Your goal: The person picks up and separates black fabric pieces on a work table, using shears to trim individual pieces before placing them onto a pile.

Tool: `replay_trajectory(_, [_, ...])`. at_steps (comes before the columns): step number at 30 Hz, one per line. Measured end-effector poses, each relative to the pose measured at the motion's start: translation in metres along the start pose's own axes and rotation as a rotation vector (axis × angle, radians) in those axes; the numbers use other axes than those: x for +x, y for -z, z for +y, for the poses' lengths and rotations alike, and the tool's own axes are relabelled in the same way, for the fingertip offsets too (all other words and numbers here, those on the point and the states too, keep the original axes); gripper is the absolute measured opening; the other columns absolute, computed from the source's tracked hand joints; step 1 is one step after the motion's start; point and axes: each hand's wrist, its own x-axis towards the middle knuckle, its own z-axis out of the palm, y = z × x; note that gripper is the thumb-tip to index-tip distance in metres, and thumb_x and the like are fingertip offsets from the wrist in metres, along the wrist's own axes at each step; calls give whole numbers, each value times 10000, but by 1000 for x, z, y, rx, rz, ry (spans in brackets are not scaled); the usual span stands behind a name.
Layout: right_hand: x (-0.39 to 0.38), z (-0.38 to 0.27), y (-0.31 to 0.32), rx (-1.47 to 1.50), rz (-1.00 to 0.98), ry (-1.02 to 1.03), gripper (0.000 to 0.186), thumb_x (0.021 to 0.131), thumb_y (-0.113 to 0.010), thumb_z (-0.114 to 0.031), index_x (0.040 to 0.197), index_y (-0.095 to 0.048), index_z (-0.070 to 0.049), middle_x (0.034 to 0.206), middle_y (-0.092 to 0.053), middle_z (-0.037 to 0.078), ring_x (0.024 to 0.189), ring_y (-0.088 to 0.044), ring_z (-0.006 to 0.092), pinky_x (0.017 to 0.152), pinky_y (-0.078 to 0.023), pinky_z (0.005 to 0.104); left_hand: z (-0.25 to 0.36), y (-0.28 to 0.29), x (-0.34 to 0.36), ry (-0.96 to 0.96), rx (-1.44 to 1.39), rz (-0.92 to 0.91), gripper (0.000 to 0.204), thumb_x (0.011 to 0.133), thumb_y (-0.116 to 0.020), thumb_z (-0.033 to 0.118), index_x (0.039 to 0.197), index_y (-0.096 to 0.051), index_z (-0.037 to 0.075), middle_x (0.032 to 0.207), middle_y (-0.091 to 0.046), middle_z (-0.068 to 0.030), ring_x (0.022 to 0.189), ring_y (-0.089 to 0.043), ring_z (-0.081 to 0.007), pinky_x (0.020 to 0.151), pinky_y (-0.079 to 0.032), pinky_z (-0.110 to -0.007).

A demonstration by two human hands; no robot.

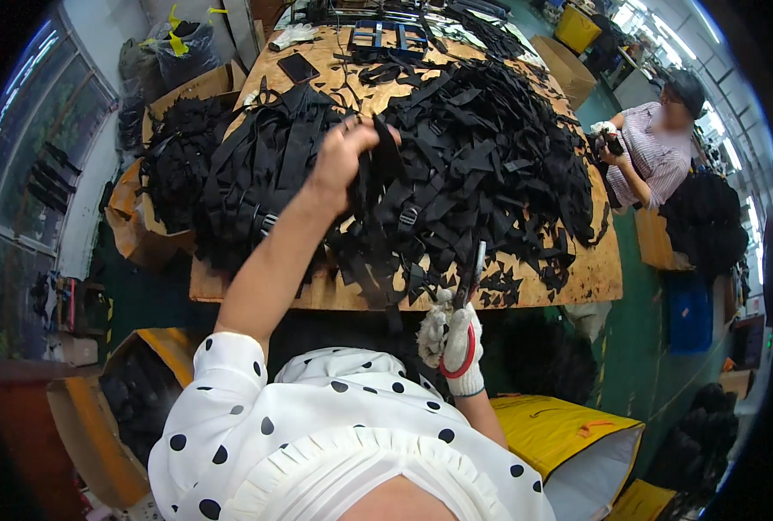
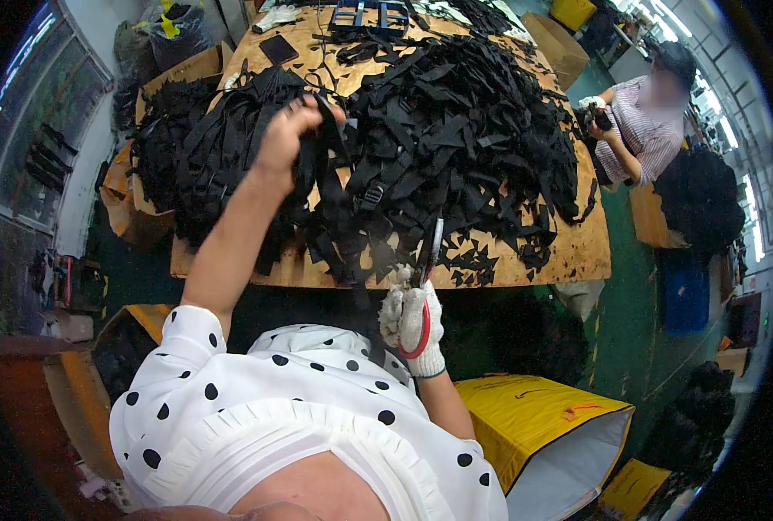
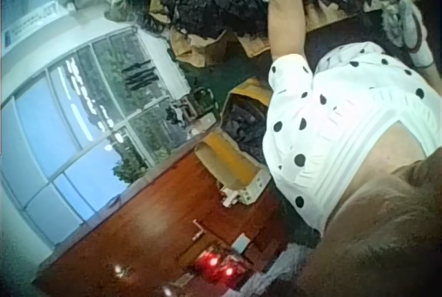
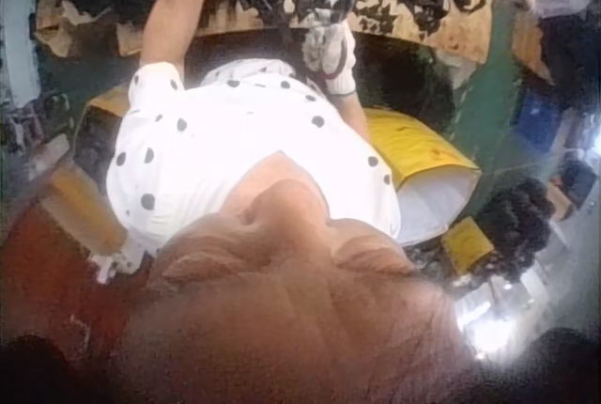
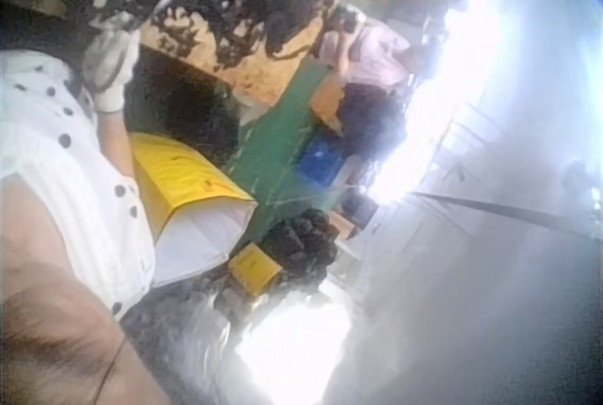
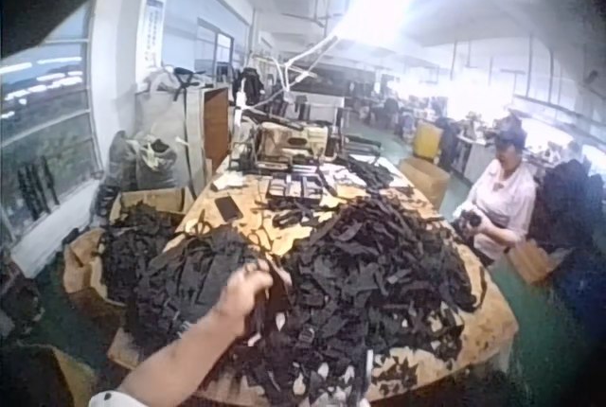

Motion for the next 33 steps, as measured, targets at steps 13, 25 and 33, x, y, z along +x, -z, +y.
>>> replay_trajectory(13, [-7, 10, 23, -24, 46, 110, 347, 951, -438, -342, 1138, -470, -51, 746, -544, 21, 544, -496, 85, 453, -399, 208, 130, -3, 62, -976, 217, 261, 142, 882, -553, 175, 765, -547, 94, 598, -465, 36, 489, -444, -65, 445, -361, -201])
replay_trajectory(25, [-6, 11, 26, 135, 112, 15, 313, 941, -477, -313, 1129, -486, -63, 722, -542, 16, 534, -483, 90, 443, -386, 213, -128, 32, -83, -515, 1687, -775, 171, 718, -619, 182, 849, -597, 74, 612, -590, -83, 579, -622, -244, 517, -477, -366])
replay_trajectory(33, [-3, 20, 30, 160, 44, -42, 225, 922, -474, -169, 1117, -475, -57, 672, -489, 9, 491, -451, 115, 427, -369, 240, -144, 51, -94, -162, 1661, -754, 414, 724, -685, 302, 1043, -552, 75, 645, -611, -144, 619, -624, -334, 546, -481, -420])
